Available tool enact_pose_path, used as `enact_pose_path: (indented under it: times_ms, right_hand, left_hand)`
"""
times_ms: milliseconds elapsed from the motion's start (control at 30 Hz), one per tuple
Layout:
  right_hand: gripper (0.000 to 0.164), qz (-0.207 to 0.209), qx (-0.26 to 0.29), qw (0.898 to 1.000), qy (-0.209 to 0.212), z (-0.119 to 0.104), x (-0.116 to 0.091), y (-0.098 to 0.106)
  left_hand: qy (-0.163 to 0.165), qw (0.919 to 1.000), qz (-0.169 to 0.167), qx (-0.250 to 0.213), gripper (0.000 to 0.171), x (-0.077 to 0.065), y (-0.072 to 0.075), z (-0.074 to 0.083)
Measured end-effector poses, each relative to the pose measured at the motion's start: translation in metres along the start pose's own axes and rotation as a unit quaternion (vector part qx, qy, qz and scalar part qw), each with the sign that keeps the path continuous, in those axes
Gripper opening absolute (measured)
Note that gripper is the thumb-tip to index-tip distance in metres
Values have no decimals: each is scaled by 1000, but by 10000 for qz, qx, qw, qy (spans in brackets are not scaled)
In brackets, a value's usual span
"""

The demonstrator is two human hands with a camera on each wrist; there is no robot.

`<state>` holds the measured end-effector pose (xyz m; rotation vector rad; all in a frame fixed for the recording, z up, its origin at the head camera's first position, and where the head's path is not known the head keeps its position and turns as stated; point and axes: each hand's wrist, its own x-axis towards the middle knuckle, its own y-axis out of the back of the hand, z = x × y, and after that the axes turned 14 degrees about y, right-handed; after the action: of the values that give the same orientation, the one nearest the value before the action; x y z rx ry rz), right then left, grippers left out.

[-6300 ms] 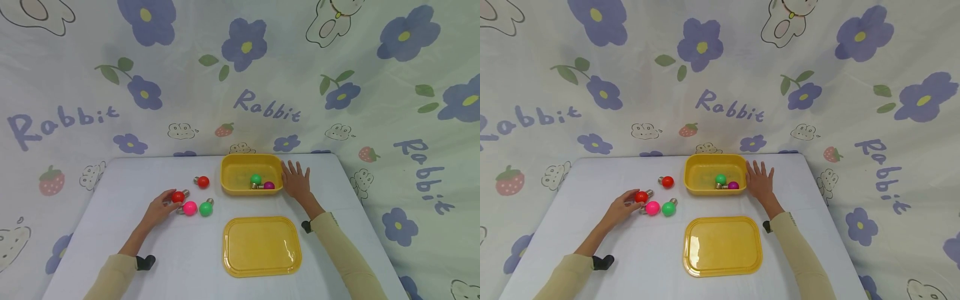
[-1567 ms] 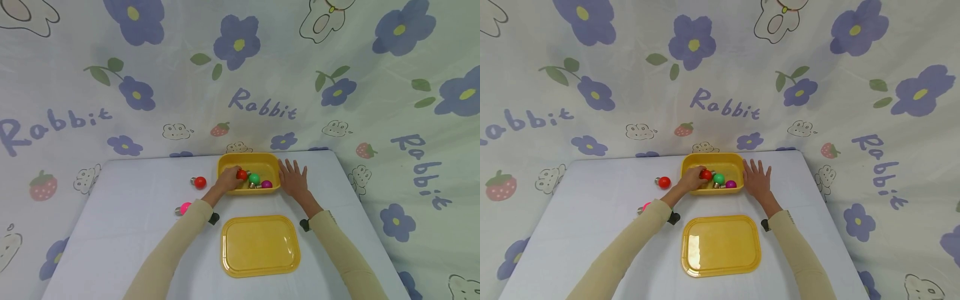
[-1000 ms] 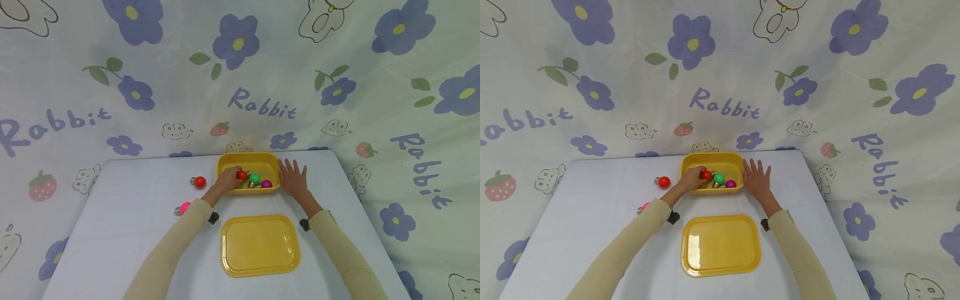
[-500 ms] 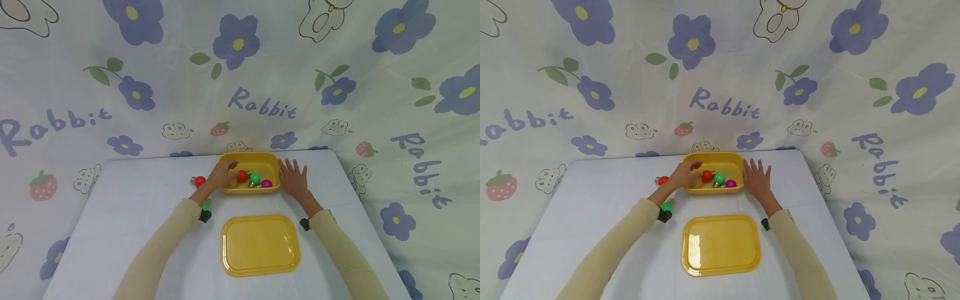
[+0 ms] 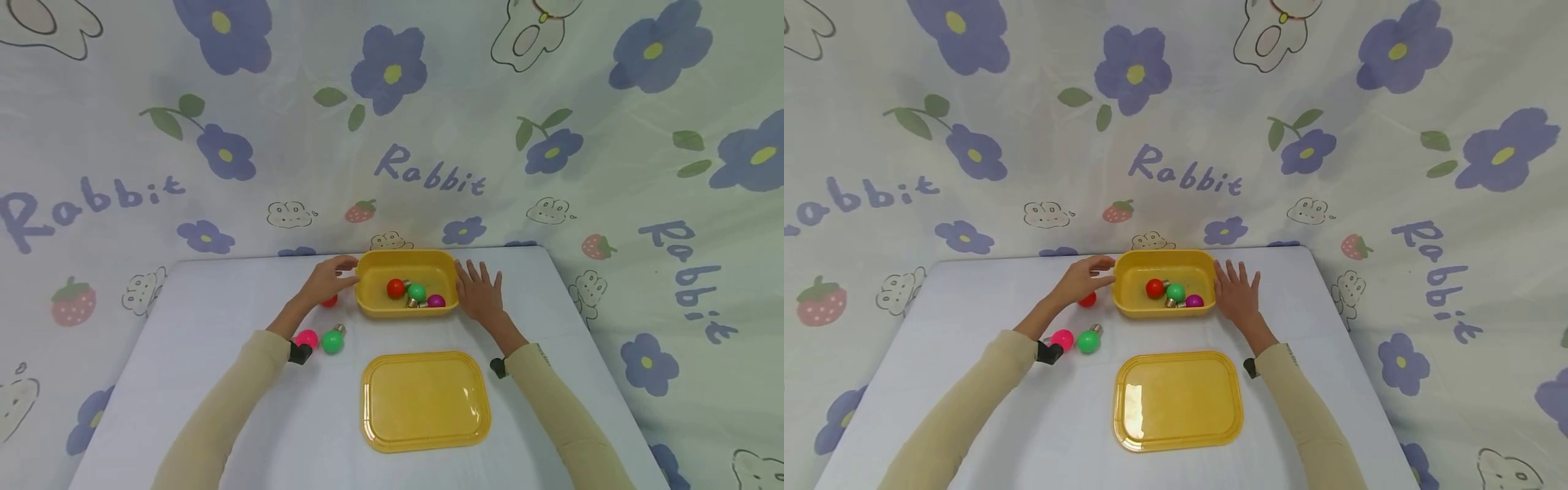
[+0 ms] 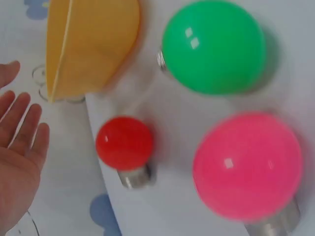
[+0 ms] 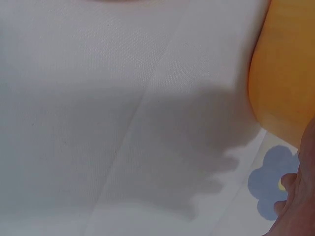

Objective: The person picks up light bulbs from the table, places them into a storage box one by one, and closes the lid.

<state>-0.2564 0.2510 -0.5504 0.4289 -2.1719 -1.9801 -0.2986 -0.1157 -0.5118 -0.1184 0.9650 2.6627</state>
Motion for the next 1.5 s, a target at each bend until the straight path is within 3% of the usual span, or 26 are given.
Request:
enact_pose_path:
  times_ms: [267,400,667,800,1000,1500]
  right_hand:
    - [57,-41,-70,10000,22,1,0,-1]
    - [57,-61,-91,9999,5,2,0,-2]
    - [57,-74,14,10000,-46,2,-1,-3]
    - [57,-82,38,9999,-52,2,-1,-3]
    - [56,-30,42,10000,-10,1,-1,-1]
    - [57,-3,33,10000,-21,0,1,0]
  left_hand:
    - [810,9966,-156,20,46,-14,29,-31]
    - [1076,9938,-278,5,50,-21,34,-47]
    - [1263,9913,-361,27,49,-32,36,-70]
    - [1413,9891,-404,81,49,-33,35,-76]
    - [1382,9893,-433,149,48,-31,32,-82]
    - [1402,9885,-477,307,41,-29,24,-81]
